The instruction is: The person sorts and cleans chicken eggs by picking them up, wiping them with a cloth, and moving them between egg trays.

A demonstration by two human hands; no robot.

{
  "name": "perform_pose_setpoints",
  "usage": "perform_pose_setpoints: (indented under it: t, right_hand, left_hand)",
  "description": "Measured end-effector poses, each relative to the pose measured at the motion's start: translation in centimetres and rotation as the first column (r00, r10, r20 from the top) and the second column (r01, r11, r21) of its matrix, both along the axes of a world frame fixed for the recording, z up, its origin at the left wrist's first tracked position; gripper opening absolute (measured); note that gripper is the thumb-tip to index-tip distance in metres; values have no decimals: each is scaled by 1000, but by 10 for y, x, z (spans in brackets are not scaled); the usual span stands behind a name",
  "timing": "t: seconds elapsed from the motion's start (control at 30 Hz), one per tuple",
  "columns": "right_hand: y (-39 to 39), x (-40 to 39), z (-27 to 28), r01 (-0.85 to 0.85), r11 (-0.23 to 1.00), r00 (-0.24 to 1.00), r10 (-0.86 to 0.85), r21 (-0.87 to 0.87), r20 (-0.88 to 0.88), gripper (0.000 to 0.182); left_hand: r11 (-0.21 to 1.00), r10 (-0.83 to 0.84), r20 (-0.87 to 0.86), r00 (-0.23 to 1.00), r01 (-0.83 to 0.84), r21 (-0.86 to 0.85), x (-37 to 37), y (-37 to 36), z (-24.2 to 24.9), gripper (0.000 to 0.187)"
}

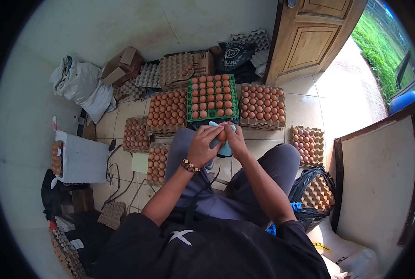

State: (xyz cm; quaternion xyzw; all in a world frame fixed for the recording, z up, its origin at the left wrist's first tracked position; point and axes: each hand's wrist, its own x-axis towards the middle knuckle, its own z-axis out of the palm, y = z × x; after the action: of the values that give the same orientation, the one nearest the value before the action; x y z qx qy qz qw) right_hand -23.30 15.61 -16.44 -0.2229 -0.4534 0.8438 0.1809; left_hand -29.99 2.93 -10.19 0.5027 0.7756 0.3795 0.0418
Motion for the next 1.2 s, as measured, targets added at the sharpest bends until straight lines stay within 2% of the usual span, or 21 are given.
perform_pose_setpoints:
  t: [0.07, 0.17, 0.27, 0.37, 0.47, 0.57, 0.67, 0.77, 0.87, 0.97, 1.07, 1.17, 1.2]
  right_hand:
    - [-2, 0, 9, 35, 995, 999, -31, -96, 40, 21]
    - [-2, 3, 3, -162, 985, 987, 162, -63, -4, 19]
    - [-4, -1, -3, -189, 980, 982, 188, -57, -14, 17]
    - [-10, -2, 19, -58, 984, 998, 63, -170, 26, 18]
    - [-9, -6, -6, -94, 991, 996, 92, -98, -18, 17]
    - [-4, -9, -29, -74, 991, 997, 69, -114, -47, 16]
    - [-8, -8, -12, -18, 981, 1000, 16, -194, -10, 17]
    - [-10, 0, -2, -174, 971, 985, 175, -164, -12, 17]
    - [-9, 4, 7, -293, 940, 955, 297, -177, -9, 18]
    - [-10, -3, 17, -34, 967, 987, 73, -254, 145, 20]
    - [-6, -3, -3, -36, 969, 997, 54, -244, 64, 23]
    - [-6, -5, -4, -46, 966, 995, 66, -253, 71, 25]
    - [-6, -2, 2, -120, 961, 990, 134, -251, 42, 26]
  left_hand:
    - [999, 4, 22, 1000, -5, 34, -2, 0, -5, 48]
    - [988, 119, -87, 989, -127, -89, -9, -3, -5, 44]
    - [992, 62, 90, 994, -52, -112, -17, -7, -14, 47]
    - [993, 32, -30, 999, -35, -111, -10, -10, -6, 51]
    - [992, 125, -202, 971, -118, 47, 1, -12, 4, 55]
    - [998, 64, -207, 976, -59, 29, 5, -16, -4, 53]
    - [998, 53, -173, 984, -49, 29, 4, -16, -17, 48]
    - [992, 128, -99, 987, -128, 9, -2, -16, -18, 44]
    - [981, 162, -167, 972, -177, -76, -5, -19, -14, 40]
    - [991, 130, -51, 990, -130, 4, 5, -17, -6, 42]
    - [987, 138, -125, 983, -126, 97, 14, -15, 0, 42]
    - [991, 132, -163, 978, -125, 54, 13, -16, -9, 42]
    - [989, 150, -163, 975, -148, 24, 10, -17, -12, 41]
